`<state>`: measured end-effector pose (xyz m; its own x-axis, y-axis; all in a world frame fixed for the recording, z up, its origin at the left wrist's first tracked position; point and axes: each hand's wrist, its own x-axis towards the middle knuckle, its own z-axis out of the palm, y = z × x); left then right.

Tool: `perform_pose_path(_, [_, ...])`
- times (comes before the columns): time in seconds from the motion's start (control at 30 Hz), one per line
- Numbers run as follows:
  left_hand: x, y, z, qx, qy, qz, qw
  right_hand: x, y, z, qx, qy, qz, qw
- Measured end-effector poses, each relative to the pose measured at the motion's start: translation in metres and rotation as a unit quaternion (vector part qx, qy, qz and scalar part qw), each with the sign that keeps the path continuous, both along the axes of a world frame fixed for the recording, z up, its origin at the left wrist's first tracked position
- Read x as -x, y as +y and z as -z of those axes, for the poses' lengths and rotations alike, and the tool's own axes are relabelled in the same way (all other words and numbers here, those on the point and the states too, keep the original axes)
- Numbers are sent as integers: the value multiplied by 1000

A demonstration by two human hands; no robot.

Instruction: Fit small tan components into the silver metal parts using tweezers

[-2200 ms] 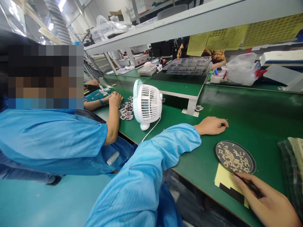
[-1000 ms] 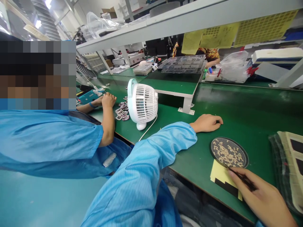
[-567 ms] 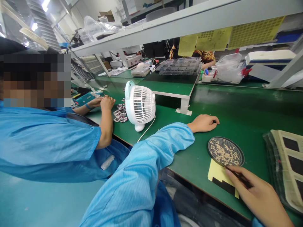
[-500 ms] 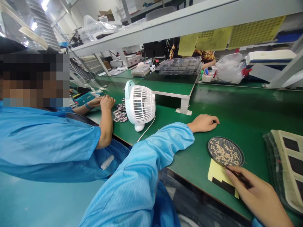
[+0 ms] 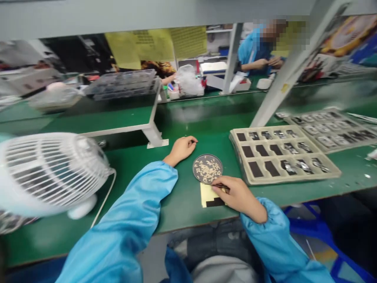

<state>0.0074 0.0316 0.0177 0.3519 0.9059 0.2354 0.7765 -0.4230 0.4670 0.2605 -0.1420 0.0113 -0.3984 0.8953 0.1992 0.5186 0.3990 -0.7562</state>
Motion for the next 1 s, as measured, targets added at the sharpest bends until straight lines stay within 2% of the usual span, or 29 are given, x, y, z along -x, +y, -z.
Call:
perform_pose_path(0.37, [2,3,0,4,16,-28,999,0,0,-3,-19,2,-7,1000])
perform_pose_path(0.53, [2,2,-2,8,14,-20,1000,1,0,-4,-34,-6,9,999])
perform_pose_path(0.67, [4,10,-4,39,34,-64,997,0,5,-5,-34,-23,-9,999])
perform_pose_path(0.8, [4,16,-11,84,25,-76,993,-1,9,-5,-24,-41,16,999])
perform_pose_path(1.0, [-2,9,-22,105,25,-99,989,0,8,-2,-27,-36,10,999])
